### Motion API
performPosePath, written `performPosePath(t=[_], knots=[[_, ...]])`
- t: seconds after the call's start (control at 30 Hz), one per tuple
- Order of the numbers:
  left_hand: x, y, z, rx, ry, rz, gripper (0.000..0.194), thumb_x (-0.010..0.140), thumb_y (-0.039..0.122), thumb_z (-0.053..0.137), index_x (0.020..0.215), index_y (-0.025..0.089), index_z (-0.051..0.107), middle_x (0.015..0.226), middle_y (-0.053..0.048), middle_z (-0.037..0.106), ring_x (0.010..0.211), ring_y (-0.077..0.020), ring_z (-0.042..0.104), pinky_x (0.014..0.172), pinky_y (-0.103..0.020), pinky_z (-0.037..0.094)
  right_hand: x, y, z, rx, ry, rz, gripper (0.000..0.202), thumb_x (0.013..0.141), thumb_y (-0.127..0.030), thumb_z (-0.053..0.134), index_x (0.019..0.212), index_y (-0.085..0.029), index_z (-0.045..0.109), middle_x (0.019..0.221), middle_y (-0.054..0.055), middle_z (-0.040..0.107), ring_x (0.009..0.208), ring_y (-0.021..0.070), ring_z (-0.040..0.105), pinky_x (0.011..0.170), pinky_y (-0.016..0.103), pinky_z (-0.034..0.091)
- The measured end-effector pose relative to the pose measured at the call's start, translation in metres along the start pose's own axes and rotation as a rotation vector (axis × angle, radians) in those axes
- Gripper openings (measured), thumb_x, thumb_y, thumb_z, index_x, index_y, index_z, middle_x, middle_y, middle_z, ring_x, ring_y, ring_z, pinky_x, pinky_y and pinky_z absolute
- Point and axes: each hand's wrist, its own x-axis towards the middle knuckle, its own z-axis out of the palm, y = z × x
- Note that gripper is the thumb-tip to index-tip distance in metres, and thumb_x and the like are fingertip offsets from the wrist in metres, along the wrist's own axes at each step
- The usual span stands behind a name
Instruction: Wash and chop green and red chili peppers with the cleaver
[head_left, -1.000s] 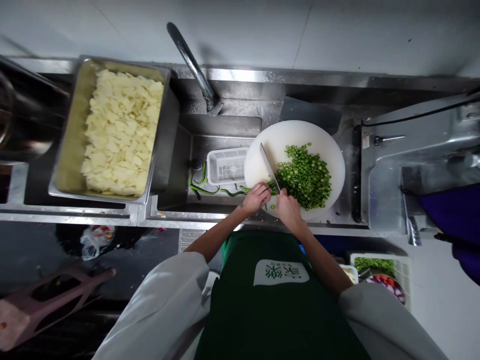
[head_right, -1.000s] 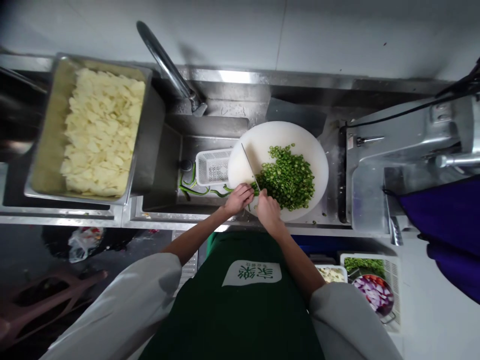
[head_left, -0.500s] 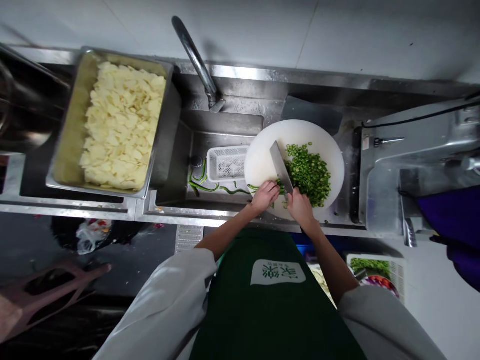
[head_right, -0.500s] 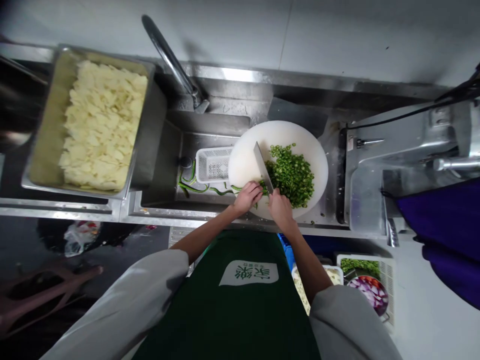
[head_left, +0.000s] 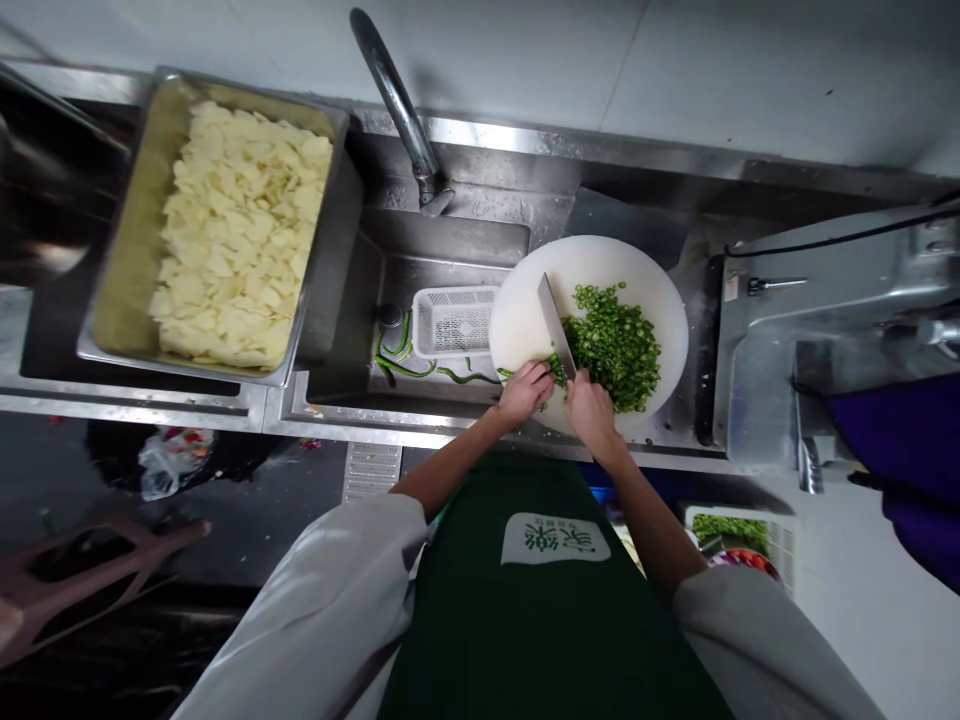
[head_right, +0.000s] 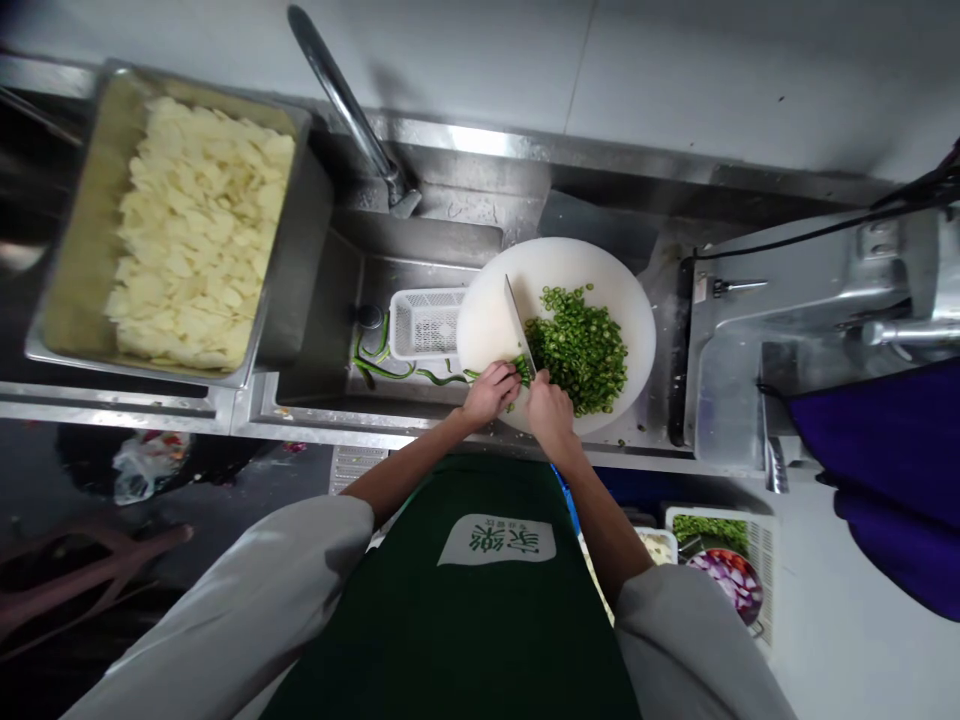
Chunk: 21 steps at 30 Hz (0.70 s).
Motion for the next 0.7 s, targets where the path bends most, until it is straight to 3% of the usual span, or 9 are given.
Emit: performPosePath(t=[0.27,0.47,0.7], knots=[[0.002,0.001,-0.004,-0.004,-0.033,-0.006,0.019,0.097,0.023,0.049,0.102,0.018,0.066,0.107,-0.011,0.064,0.107,-0.0230,0.056,0.091,-0.042,0.052,-0.001,-0.005,0.003,-0.005,-0.011,-0.020,0.029,0.101,-0.022,0.031,0.120,-0.010,0.050,0.104,0.020,0.072,0.097,0.0267,0.070,0.080,0.031,0.049],[-0.008,0.007,-0.017,0.030,0.086,-0.108,0.021,0.093,0.034,0.059,0.106,0.018,0.065,0.106,-0.011,0.062,0.110,-0.0260,0.053,0.094,-0.045,0.050,-0.005,-0.002,0.000,-0.004,-0.003,-0.044,0.028,0.102,-0.024,0.031,0.117,-0.012,0.050,0.099,0.018,0.072,0.094,0.0252,0.071,0.079,0.029,0.048],[-0.009,0.004,-0.014,0.002,0.014,-0.062,0.016,0.095,0.019,0.050,0.098,0.017,0.066,0.105,-0.010,0.061,0.106,-0.0231,0.053,0.089,-0.040,0.054,0.003,-0.006,0.000,0.009,-0.019,-0.059,0.029,0.101,-0.025,0.032,0.120,-0.012,0.050,0.105,0.019,0.072,0.097,0.0259,0.070,0.081,0.030,0.048]])
